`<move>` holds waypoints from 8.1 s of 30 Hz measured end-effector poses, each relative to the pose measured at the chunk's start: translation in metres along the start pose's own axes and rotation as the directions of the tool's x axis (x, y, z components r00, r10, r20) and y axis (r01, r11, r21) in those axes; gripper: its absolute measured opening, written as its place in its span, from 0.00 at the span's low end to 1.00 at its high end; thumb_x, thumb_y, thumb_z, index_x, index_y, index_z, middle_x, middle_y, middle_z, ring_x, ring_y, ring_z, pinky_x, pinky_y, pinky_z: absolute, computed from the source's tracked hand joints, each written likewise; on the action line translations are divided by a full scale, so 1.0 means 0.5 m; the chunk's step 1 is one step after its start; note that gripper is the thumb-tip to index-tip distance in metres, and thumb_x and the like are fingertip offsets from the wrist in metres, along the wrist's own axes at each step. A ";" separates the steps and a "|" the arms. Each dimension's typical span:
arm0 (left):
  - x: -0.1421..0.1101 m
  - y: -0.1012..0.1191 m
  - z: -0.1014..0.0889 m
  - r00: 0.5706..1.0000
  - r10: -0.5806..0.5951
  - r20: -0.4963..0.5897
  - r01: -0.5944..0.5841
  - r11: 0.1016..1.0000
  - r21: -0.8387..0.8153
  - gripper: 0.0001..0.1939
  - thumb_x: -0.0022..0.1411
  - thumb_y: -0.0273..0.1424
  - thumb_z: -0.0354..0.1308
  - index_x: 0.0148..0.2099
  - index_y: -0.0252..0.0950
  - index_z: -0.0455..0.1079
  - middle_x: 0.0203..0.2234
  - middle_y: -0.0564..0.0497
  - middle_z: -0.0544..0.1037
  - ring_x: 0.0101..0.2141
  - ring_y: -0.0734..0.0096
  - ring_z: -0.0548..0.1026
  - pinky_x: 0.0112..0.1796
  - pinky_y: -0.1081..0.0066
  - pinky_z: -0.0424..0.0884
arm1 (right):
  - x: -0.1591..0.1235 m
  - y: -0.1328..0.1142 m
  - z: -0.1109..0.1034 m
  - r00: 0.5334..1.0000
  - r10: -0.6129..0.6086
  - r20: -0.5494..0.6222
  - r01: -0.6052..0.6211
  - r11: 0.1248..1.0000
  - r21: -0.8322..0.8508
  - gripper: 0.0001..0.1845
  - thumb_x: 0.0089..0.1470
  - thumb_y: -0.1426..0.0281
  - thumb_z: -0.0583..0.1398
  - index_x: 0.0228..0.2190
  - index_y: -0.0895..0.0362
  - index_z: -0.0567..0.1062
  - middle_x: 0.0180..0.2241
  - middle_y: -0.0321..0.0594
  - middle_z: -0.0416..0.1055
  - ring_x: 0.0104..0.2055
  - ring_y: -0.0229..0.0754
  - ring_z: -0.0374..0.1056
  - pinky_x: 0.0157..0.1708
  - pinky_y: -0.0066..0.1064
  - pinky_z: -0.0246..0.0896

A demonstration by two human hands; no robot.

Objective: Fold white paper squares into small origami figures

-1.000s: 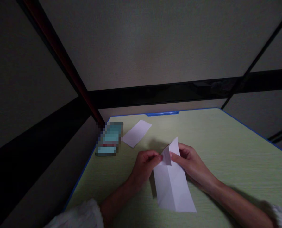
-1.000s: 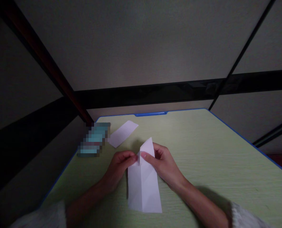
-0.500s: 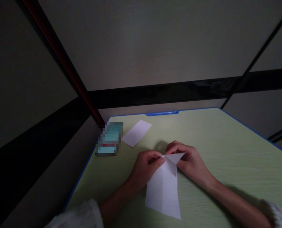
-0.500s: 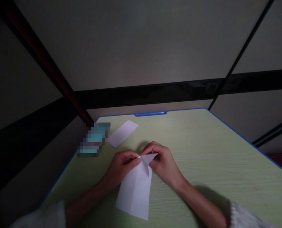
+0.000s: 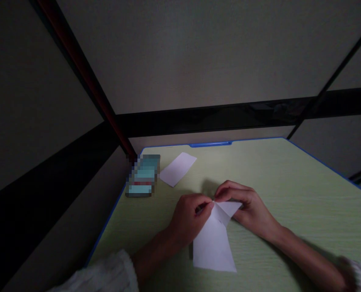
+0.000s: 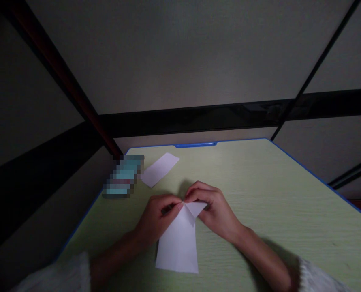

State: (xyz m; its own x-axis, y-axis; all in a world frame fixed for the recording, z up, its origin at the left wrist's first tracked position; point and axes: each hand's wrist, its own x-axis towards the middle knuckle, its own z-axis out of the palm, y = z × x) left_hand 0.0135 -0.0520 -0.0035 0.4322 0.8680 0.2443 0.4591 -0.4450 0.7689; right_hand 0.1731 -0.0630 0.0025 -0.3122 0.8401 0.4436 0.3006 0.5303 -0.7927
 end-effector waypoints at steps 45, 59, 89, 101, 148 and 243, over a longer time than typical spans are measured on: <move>0.009 0.011 0.000 0.895 -0.368 0.253 0.429 0.550 -0.716 0.11 0.44 0.35 0.57 0.24 0.30 0.65 0.14 0.58 0.63 0.16 0.83 0.56 0.18 0.78 0.49 | -0.003 -0.015 0.010 0.960 0.061 -0.273 -0.108 0.981 -0.159 0.07 0.47 0.71 0.58 0.21 0.59 0.71 0.23 0.39 0.65 0.26 0.37 0.62 0.23 0.28 0.56; 0.012 0.002 0.003 0.928 -0.325 0.184 0.363 0.666 -0.651 0.15 0.45 0.26 0.54 0.39 0.31 0.64 0.17 0.55 0.71 0.15 0.81 0.62 0.17 0.80 0.54 | 0.011 -0.008 0.026 0.828 0.561 -0.022 -0.501 0.756 0.422 0.13 0.33 0.70 0.64 0.24 0.59 0.67 0.19 0.31 0.63 0.20 0.31 0.58 0.18 0.23 0.51; 0.009 0.000 0.003 0.932 -0.347 0.107 0.343 0.743 -0.575 0.09 0.48 0.31 0.54 0.32 0.34 0.60 0.12 0.59 0.65 0.15 0.79 0.63 0.17 0.80 0.53 | 0.011 -0.012 0.017 0.752 0.647 0.122 -0.626 0.645 0.439 0.12 0.33 0.66 0.65 0.17 0.62 0.70 0.16 0.31 0.64 0.17 0.29 0.55 0.16 0.22 0.47; 0.007 -0.003 0.007 0.935 -0.346 0.079 0.327 0.754 -0.570 0.09 0.48 0.31 0.54 0.33 0.35 0.59 0.10 0.60 0.63 0.13 0.81 0.58 0.15 0.80 0.50 | 0.007 -0.012 0.032 0.715 0.699 -0.013 -0.565 0.588 0.578 0.06 0.34 0.70 0.61 0.16 0.62 0.70 0.13 0.32 0.63 0.14 0.29 0.54 0.13 0.22 0.43; 0.009 0.007 -0.010 0.929 -0.370 0.010 0.260 0.633 -0.729 0.07 0.41 0.30 0.58 0.26 0.31 0.69 0.16 0.54 0.72 0.17 0.80 0.64 0.19 0.80 0.56 | -0.007 -0.003 -0.008 0.974 -0.158 -0.162 0.145 0.985 -0.091 0.17 0.44 0.82 0.54 0.31 0.53 0.76 0.32 0.41 0.68 0.34 0.39 0.66 0.30 0.31 0.62; -0.005 0.008 0.001 0.957 -0.173 0.234 0.274 0.810 -0.519 0.11 0.51 0.34 0.52 0.23 0.31 0.64 0.14 0.57 0.59 0.17 0.82 0.55 0.19 0.78 0.50 | -0.007 -0.021 -0.002 0.954 -0.191 -0.231 0.168 0.979 -0.117 0.07 0.42 0.81 0.58 0.25 0.59 0.74 0.26 0.40 0.67 0.28 0.37 0.64 0.25 0.28 0.59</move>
State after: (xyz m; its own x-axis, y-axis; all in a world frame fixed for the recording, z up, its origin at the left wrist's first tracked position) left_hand 0.0147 -0.0559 -0.0011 0.5158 0.8559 -0.0380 0.0870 -0.0082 0.9962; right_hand 0.1719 -0.0715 0.0098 -0.1472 0.7263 0.6714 0.3468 0.6736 -0.6527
